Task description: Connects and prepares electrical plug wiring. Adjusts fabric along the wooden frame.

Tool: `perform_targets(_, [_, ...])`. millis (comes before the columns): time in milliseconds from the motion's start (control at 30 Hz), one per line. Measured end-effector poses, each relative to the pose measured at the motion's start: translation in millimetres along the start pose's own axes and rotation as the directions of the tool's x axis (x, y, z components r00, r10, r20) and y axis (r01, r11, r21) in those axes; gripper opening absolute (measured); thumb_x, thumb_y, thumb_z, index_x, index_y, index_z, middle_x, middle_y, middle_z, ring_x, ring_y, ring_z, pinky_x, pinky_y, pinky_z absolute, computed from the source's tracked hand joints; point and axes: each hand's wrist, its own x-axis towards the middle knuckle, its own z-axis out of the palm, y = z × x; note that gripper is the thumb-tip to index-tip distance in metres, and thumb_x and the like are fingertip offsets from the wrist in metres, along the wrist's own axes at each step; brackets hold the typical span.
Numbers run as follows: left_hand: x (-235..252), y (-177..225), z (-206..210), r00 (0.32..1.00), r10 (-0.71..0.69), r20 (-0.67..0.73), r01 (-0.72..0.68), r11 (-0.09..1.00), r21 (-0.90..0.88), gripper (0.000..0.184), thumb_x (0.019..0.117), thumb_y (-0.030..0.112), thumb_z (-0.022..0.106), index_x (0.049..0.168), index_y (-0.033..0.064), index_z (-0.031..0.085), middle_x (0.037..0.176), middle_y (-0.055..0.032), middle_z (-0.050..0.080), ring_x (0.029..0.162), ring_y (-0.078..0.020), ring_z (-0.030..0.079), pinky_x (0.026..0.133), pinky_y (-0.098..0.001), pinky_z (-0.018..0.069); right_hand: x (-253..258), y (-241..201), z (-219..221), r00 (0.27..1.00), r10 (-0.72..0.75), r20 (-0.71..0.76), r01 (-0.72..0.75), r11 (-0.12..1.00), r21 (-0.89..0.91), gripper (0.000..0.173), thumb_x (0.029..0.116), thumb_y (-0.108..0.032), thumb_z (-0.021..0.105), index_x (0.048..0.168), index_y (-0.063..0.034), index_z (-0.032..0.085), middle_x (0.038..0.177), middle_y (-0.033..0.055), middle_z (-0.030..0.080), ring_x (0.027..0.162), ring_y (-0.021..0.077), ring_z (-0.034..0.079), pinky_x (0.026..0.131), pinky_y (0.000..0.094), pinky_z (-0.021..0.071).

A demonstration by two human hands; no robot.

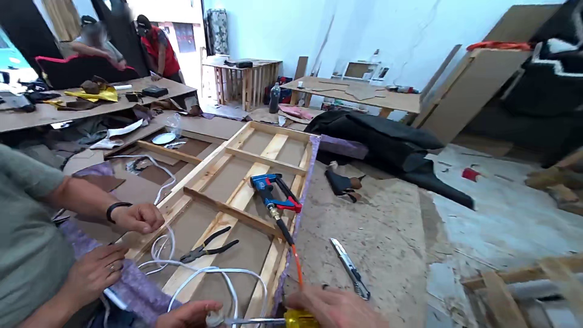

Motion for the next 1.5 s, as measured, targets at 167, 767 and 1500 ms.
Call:
perform_targets(167, [1,-11,-4,0.998,0.024,0.060,-0.021,0.998,-0.055,0.037,0.0888,0.003,0.074,0.125,-0.0028,0.069,0.101,-0.0074,0.076,0.084,-0.0119,0.073,0.076,-0.0297,0.0627,-1,5,-3,0.999,-0.026,-0.030,0.023,0.995,-0.097,0.034,0.0994,-0.034,0.068,0.117,-0.0054,0.071,0.097,0.0158,0.074,0.078,0.0301,0.072,0.061,0.0467,0.0584])
perform_targets(767, [-1,-18,-5,0.995,0.056,0.083,-0.008,0.870,-0.493,0.031,0.0923,0.009,0.074,0.122,0.0034,0.071,0.108,-0.0124,0.075,0.093,-0.0181,0.074,0.086,-0.0350,0.0620,-2,-11,-14,0.992,-0.089,-0.088,0.076,0.988,-0.136,0.030,0.0990,-0.030,0.069,0.120,-0.0087,0.071,0.099,0.0158,0.074,0.084,0.0319,0.071,0.064,0.0438,0.0552])
perform_targets(1500, [4,-9,0,0.990,0.046,0.134,-0.001,0.947,-0.321,0.040,0.0950,0.010,0.071,0.134,0.0009,0.065,0.108,-0.0119,0.075,0.095,-0.0192,0.074,0.088,-0.0364,0.0619,-10,-4,-11,0.991,-0.085,-0.105,0.071,0.988,-0.134,0.029,0.1008,-0.030,0.066,0.121,-0.0088,0.072,0.101,0.0150,0.074,0.085,0.0312,0.071,0.063,0.0433,0.0557])
